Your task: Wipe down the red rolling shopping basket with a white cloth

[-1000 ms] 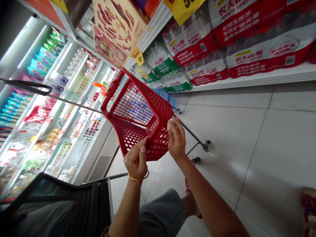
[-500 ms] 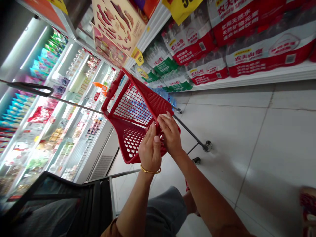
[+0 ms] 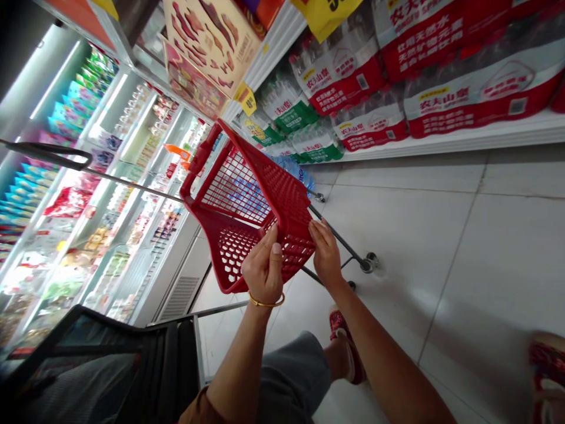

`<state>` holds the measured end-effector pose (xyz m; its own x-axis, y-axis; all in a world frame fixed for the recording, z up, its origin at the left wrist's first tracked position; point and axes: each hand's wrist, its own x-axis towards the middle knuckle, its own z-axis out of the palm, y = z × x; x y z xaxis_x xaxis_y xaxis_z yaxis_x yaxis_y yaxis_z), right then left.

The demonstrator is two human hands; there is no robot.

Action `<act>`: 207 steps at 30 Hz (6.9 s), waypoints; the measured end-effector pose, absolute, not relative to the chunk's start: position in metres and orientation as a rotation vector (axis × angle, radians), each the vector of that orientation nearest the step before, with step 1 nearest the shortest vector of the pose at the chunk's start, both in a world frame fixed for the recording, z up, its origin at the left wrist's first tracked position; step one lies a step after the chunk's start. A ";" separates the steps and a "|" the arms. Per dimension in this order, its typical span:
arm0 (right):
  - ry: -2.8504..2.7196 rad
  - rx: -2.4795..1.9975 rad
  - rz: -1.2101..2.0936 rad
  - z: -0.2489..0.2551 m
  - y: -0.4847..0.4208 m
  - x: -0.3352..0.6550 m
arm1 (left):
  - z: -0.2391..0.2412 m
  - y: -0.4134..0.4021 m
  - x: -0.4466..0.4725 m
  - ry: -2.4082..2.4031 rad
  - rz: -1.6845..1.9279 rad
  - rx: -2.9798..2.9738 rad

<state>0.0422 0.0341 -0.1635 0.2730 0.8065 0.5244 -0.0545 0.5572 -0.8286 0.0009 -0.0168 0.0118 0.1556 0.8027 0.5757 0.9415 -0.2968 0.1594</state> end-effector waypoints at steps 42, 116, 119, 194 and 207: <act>-1.373 -0.436 0.942 -0.041 0.036 0.077 | 0.016 -0.098 -0.027 -1.582 -1.127 -2.377; -1.014 -0.934 0.855 -0.147 -0.065 0.016 | 0.009 -0.091 -0.026 -1.852 -0.801 -2.160; -0.929 -0.984 0.905 -0.141 -0.065 0.018 | 0.008 -0.090 -0.026 -1.825 -0.810 -2.155; -1.097 -0.638 0.632 -0.046 -0.014 0.036 | 0.005 -0.094 -0.015 -1.763 -0.752 -2.167; -1.110 -0.673 0.720 -0.063 -0.021 0.038 | 0.006 -0.094 -0.014 -1.756 -0.756 -2.161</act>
<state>0.0382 -0.0207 -0.0627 0.2743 0.7930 0.5440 -0.1734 0.5972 -0.7831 -0.0138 -0.0945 0.0055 0.1362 0.8305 0.5401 0.9631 -0.2387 0.1242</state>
